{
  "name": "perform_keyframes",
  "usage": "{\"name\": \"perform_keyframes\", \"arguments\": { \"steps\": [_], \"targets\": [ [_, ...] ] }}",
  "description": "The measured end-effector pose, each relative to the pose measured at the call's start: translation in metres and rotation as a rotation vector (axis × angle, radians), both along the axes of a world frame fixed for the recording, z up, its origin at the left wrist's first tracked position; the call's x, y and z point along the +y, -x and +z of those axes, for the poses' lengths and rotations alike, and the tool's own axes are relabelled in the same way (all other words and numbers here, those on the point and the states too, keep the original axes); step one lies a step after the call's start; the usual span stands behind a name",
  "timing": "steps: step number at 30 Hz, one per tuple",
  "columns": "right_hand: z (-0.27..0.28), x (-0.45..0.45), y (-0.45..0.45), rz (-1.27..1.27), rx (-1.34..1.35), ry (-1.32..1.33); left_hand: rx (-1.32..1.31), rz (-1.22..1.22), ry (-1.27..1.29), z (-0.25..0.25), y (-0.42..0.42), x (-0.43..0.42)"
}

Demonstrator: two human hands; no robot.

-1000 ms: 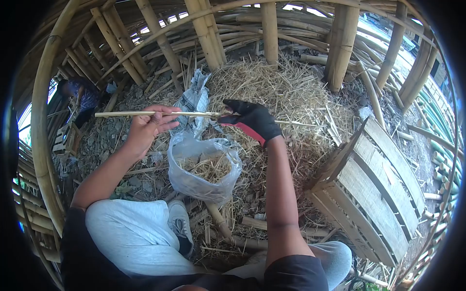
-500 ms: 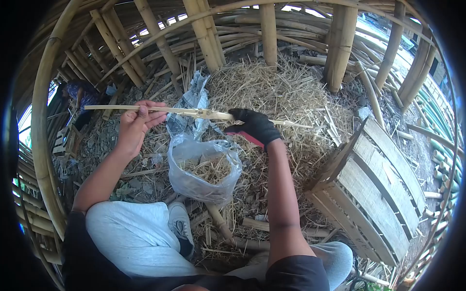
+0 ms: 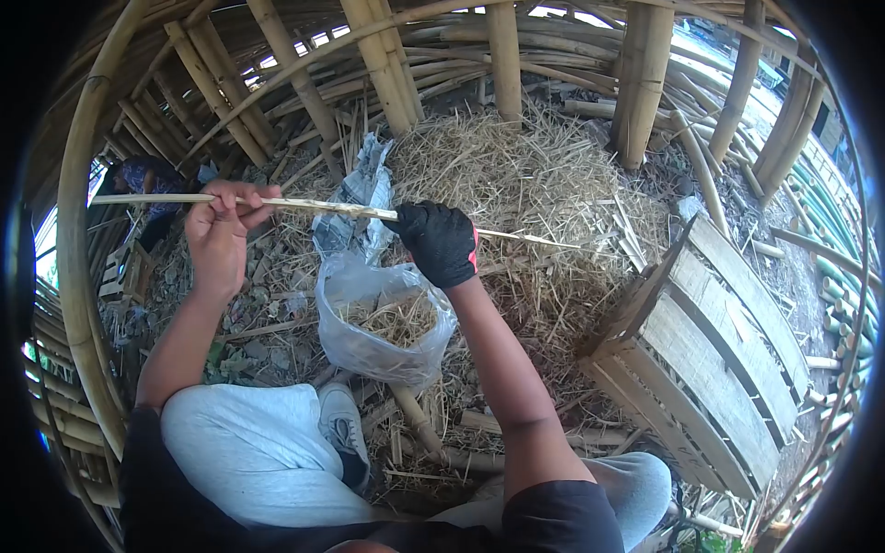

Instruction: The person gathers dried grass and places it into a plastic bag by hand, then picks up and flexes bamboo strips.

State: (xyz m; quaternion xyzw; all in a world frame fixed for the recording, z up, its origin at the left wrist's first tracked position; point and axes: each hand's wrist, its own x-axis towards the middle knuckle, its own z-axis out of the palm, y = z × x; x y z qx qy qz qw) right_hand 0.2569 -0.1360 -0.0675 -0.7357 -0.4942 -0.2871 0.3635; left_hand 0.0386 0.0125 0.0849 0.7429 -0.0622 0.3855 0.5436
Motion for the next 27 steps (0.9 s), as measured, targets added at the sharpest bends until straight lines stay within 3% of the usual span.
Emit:
{"name": "perform_keyframes", "arguments": {
  "steps": [7, 12, 15, 16, 19, 22, 23, 25, 27],
  "targets": [
    [-0.052, -0.011, -0.050, 0.037, 0.102, 0.120, -0.156, 0.131, -0.046, 0.068, 0.037, 0.034],
    [-0.076, -0.023, -0.072, 0.041, 0.043, 0.131, -0.140, 0.171, -0.003, 0.067, 0.043, 0.040],
    [-0.085, -0.026, -0.074, -0.064, 0.229, -0.066, -0.188, 0.190, 0.027, 0.078, 0.052, 0.067],
    [-0.099, -0.027, -0.085, -0.116, 0.161, -0.077, -0.216, 0.197, 0.034, 0.087, 0.058, 0.079],
    [-0.142, -0.046, -0.114, -0.251, 0.228, 0.141, -0.255, 0.228, 0.083, 0.104, 0.079, 0.113],
    [-0.169, -0.072, -0.129, -0.215, 0.444, 0.050, -0.220, 0.202, 0.121, 0.100, 0.093, 0.152],
    [-0.183, -0.076, -0.142, -0.231, 0.405, 0.068, -0.212, 0.216, 0.152, 0.092, 0.090, 0.158],
    [-0.237, -0.075, -0.185, -0.168, 0.476, -0.103, -0.196, 0.247, 0.218, 0.076, 0.081, 0.160],
    [-0.217, -0.088, -0.183, -0.276, 0.426, 0.021, -0.185, 0.280, 0.204, 0.070, 0.077, 0.151]
  ]
}}
